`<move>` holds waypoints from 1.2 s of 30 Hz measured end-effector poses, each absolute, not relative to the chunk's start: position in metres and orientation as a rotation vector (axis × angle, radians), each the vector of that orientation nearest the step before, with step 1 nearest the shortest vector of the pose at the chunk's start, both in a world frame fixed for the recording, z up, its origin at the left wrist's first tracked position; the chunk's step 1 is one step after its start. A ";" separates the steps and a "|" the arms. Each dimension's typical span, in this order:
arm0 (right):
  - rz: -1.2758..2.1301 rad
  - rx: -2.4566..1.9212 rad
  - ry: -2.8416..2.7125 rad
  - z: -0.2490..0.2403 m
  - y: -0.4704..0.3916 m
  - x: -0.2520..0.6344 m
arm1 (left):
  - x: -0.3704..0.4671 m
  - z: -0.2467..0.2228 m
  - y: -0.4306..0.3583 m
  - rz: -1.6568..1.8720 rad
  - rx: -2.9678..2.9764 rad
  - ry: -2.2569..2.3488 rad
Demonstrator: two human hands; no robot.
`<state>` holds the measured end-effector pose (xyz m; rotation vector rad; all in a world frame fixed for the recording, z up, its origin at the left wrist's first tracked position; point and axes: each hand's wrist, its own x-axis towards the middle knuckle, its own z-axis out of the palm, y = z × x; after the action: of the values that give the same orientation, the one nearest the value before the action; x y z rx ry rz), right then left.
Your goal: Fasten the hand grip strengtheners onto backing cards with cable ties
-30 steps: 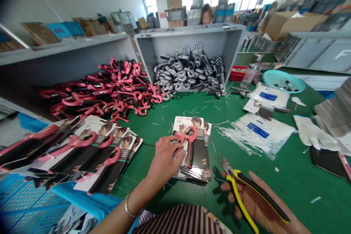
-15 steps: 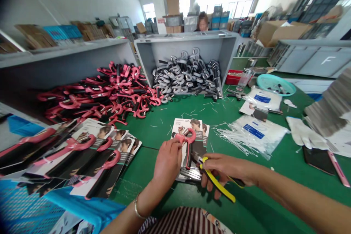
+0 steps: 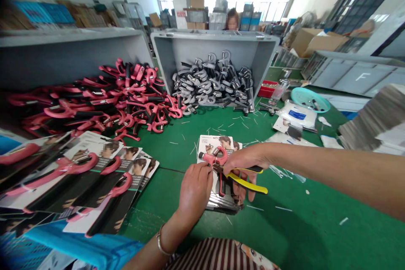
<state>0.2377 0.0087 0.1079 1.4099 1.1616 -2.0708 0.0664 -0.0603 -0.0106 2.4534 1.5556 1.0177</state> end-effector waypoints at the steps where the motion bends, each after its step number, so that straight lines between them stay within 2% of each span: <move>1: -2.061 1.408 1.135 0.107 0.011 0.237 | 0.067 -0.012 -0.060 1.040 2.445 1.543; 5: -2.025 1.380 1.111 0.104 0.016 0.238 | 0.067 -0.015 -0.062 1.122 2.411 1.486; 14: -1.945 1.489 1.526 0.076 -0.011 0.254 | 0.062 -0.008 -0.059 1.228 2.132 1.387; 16: -1.778 1.508 1.680 0.069 -0.018 0.254 | 0.061 -0.008 -0.058 1.221 1.951 1.400; 20: -1.183 1.608 2.101 0.065 -0.024 0.251 | 0.059 -0.009 -0.057 1.276 1.413 1.405; 22: -1.125 1.629 2.148 0.069 -0.022 0.254 | 0.054 -0.009 -0.054 1.313 1.243 1.372; 24: -1.414 1.632 2.052 0.076 -0.022 0.262 | 0.043 -0.008 -0.051 1.372 1.183 1.384; 26: -1.887 1.657 1.897 0.081 -0.027 0.276 | 0.031 -0.007 -0.049 1.375 1.245 1.446; 30: -2.677 1.734 1.530 0.078 -0.068 0.296 | 0.021 -0.014 -0.048 1.201 1.462 1.522; 33: -2.981 1.565 1.241 0.058 -0.120 0.290 | 0.032 -0.024 -0.039 1.122 1.331 1.437; 36: -3.105 1.336 0.958 0.023 -0.172 0.271 | 0.046 -0.028 -0.023 1.048 1.121 1.221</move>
<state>0.2713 -0.1716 0.0227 1.3357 0.9584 -3.1047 0.0458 -0.0234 -0.0275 1.1206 1.2215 1.0477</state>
